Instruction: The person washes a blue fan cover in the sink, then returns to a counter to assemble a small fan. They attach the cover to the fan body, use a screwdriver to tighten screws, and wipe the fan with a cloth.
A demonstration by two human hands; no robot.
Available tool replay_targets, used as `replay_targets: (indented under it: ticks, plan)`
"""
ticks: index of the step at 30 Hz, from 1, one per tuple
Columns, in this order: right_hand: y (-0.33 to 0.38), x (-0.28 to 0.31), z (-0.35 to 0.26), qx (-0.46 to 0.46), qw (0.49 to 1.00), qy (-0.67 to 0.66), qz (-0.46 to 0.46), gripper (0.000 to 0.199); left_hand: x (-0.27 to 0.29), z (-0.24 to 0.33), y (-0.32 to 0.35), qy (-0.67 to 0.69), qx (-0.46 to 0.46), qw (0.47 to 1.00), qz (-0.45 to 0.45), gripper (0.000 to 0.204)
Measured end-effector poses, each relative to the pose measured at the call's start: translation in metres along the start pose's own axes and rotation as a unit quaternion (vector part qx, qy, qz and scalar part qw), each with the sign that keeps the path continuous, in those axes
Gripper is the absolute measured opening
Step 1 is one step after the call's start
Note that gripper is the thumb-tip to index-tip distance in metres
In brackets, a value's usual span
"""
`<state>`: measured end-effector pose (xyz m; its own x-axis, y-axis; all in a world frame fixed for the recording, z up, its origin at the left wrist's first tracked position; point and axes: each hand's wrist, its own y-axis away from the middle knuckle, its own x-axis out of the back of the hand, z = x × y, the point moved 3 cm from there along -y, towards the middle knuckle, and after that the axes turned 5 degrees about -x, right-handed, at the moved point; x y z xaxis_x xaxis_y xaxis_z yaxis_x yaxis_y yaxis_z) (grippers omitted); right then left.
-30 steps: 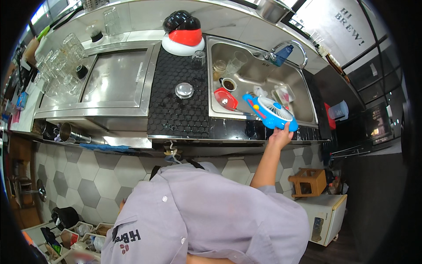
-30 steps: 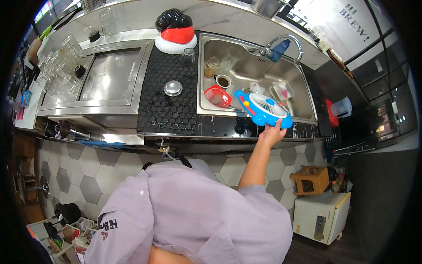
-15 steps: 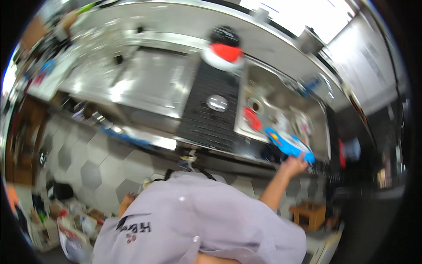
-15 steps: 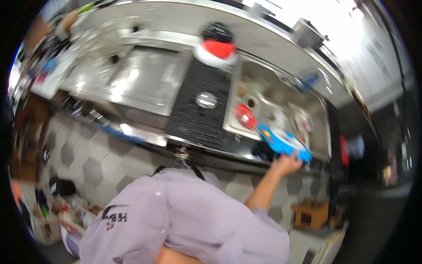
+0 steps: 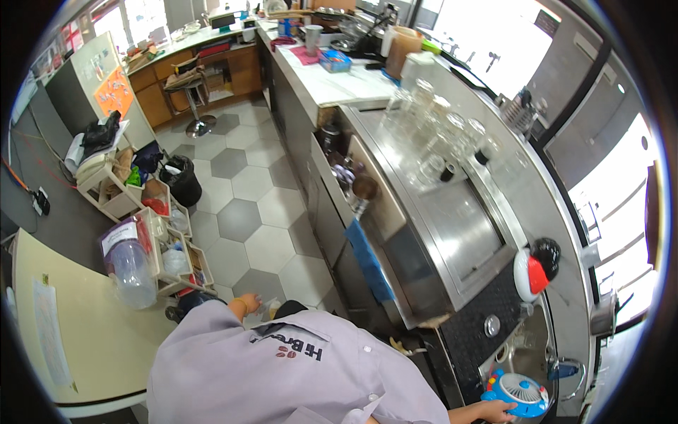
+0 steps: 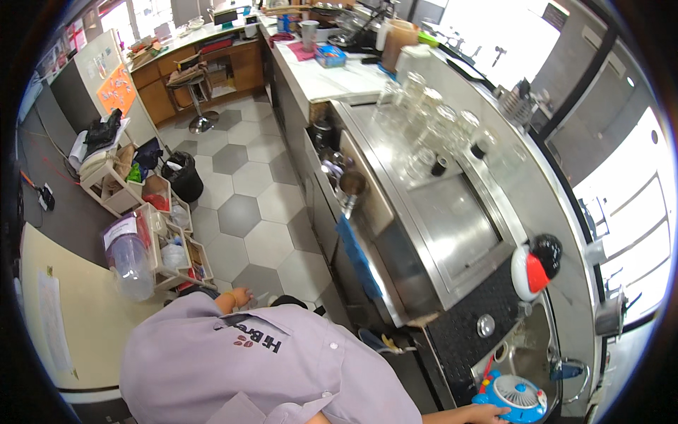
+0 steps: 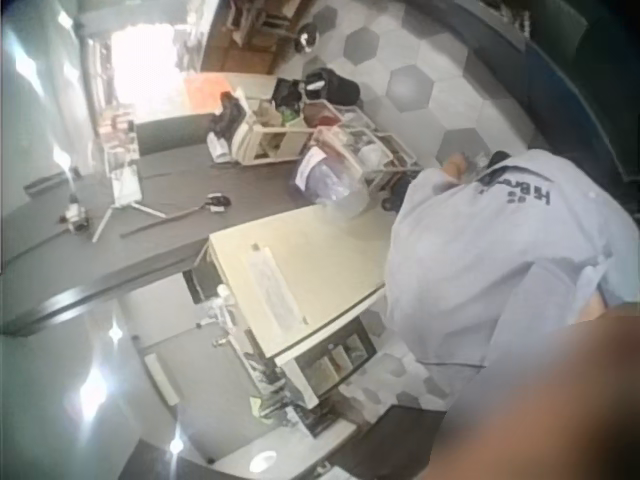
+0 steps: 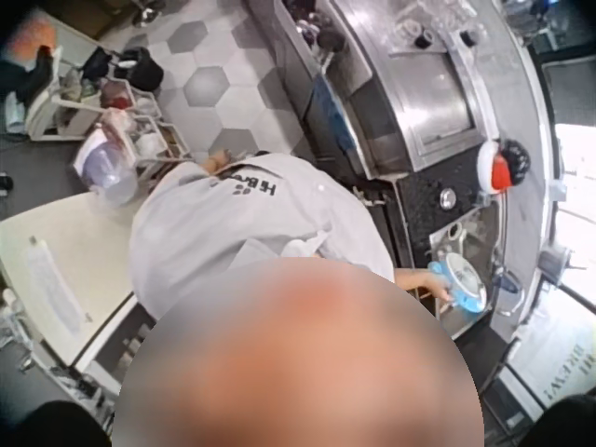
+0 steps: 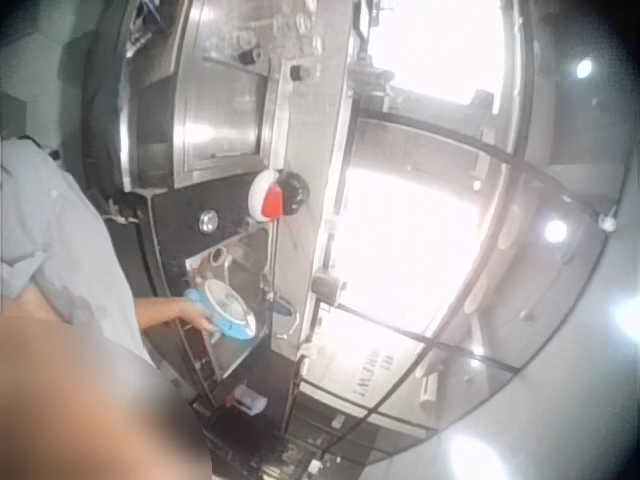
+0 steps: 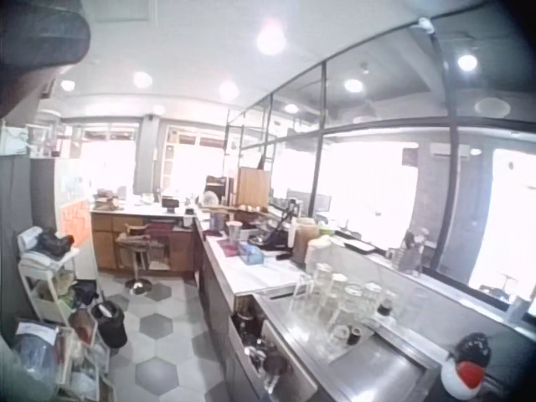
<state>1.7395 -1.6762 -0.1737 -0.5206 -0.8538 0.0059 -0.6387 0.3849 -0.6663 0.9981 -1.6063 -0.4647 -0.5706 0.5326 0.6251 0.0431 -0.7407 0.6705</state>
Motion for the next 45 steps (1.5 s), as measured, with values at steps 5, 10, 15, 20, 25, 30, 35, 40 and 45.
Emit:
replay_targets:
  ticks: [5, 10, 15, 20, 25, 30, 35, 40, 45]
  plan:
    - [0.062, -0.009, -0.114, 0.000, 0.999, -0.038, 0.023, 0.045, 0.017, -0.119, -0.004, 0.024, 0.060, 0.998, 0.017, 0.045]
    - [0.179, -0.032, -0.300, 0.064, 0.948, -0.293, -0.102, 0.025, 0.038, -0.221, -0.020, -0.004, 0.076, 0.997, 0.031, 0.042]
    - [0.289, -0.042, -0.422, 0.358, 0.848, -0.347, -0.181, 0.015, 0.153, -0.202, -0.025, -0.002, -0.020, 1.000, -0.015, 0.037]
    - [0.429, -0.054, -0.563, 0.510, 0.660, -0.416, -0.362, 0.011, 0.223, -0.234, -0.104, 0.306, 0.114, 0.933, 0.150, 0.047]
    - [0.586, -0.082, -0.671, 0.520, 0.552, -0.468, -0.453, 0.018, 0.278, -0.259, -0.176, 0.171, 0.101, 0.973, 0.119, 0.054]
    - [0.754, -0.102, -0.801, 0.530, 0.448, -0.529, -0.489, 0.032, 0.317, -0.325, -0.189, 0.197, 0.156, 0.960, 0.123, 0.053]
    - [0.888, -0.106, -0.909, 0.518, 0.372, -0.586, -0.500, 0.030, 0.378, -0.392, -0.215, 0.250, 0.213, 0.930, 0.163, 0.053]
    - [0.994, -0.112, -0.987, 0.542, 0.327, -0.601, -0.488, 0.030, 0.466, -0.452, -0.272, 0.272, 0.244, 0.912, 0.189, 0.053]
    - [1.075, -0.121, -1.052, 0.537, 0.332, -0.571, -0.525, 0.030, 0.593, -0.515, -0.357, 0.250, 0.191, 0.923, 0.221, 0.053]
